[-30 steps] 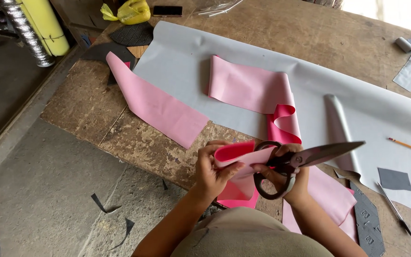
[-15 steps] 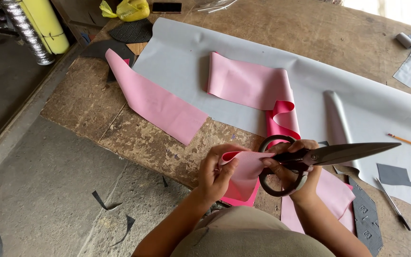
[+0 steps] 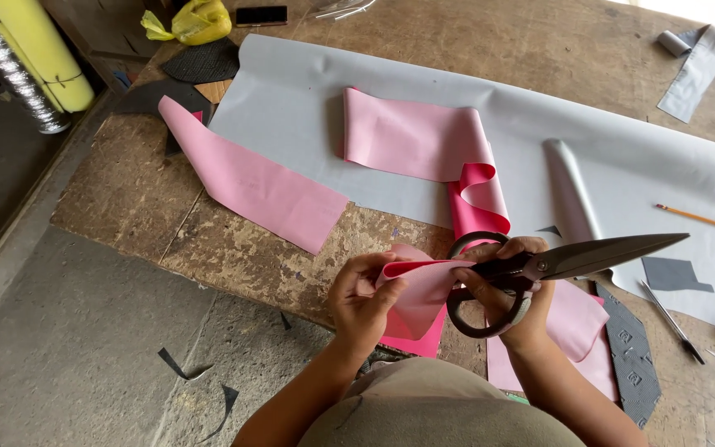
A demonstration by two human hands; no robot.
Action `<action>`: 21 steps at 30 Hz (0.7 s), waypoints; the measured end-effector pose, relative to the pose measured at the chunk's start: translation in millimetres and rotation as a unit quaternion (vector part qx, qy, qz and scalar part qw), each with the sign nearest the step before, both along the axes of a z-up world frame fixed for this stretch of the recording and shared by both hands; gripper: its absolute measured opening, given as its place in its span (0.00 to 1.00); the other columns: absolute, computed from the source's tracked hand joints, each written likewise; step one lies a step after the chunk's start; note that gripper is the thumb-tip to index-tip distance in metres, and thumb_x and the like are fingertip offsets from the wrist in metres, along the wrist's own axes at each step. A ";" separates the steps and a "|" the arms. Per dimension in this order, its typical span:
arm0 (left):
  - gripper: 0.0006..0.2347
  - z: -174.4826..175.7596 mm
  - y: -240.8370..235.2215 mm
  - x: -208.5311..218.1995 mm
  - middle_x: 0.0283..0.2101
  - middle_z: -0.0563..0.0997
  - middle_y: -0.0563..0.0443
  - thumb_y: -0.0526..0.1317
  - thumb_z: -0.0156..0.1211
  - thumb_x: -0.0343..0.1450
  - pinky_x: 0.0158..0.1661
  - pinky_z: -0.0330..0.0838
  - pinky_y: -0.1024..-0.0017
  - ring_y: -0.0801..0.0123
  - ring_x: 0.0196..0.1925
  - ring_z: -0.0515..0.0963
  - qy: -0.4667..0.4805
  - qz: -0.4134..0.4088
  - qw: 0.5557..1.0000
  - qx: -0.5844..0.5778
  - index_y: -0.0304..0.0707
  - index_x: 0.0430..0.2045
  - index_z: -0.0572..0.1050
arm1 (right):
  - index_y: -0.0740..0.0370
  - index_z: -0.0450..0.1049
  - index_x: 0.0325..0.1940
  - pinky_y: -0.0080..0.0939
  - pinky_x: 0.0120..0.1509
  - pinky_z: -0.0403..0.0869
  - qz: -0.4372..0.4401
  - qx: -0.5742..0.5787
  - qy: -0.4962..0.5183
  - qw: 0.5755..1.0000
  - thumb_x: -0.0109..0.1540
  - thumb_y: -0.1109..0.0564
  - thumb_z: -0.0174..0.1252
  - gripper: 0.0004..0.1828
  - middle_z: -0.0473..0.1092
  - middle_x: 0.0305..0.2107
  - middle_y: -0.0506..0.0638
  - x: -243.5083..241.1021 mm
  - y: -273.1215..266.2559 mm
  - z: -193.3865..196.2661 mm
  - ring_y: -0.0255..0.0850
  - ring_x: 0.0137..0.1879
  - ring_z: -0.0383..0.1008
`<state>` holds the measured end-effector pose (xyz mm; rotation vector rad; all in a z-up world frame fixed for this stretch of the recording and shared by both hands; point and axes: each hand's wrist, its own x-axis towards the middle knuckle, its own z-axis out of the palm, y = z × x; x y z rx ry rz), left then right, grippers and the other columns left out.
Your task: Cutting strips of pink fabric with scissors and marking shapes using a cardboard template and pencil on a cutting table.
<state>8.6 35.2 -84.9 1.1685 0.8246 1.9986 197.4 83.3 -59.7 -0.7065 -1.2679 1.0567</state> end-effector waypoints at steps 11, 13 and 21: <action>0.04 5.0 -1.8 -9.9 0.28 0.82 0.53 0.39 0.68 0.70 0.35 0.71 0.75 0.75 0.31 0.77 -0.069 -0.018 0.995 -0.064 0.39 0.29 0.82 | 0.56 0.55 0.48 0.50 0.52 0.82 -0.022 0.067 -0.028 0.997 0.51 0.76 0.64 0.33 0.72 0.32 0.62 2.2 -19.6 -26.7 0.51 0.42 0.79; 0.03 7.0 -3.4 -13.0 0.29 0.82 0.54 0.38 0.69 0.70 0.35 0.72 0.75 0.76 0.32 0.78 -0.080 -0.030 0.993 -0.081 0.40 0.29 0.82 | 0.55 0.54 0.49 0.51 0.51 0.81 -0.025 0.050 -0.037 0.998 0.51 0.76 0.63 0.33 0.72 0.33 0.62 0.3 -20.6 -25.6 0.52 0.42 0.79; 0.05 22.2 7.3 -52.9 0.30 0.85 0.51 0.39 0.66 0.71 0.37 0.77 0.75 0.73 0.35 0.82 -0.012 0.076 0.990 -0.116 0.37 0.29 0.82 | 0.67 0.68 0.65 0.31 0.50 0.74 -0.045 0.036 -0.299 0.952 0.58 0.48 0.65 0.35 0.78 0.31 0.49 -11.4 -25.5 -52.5 0.32 0.37 0.75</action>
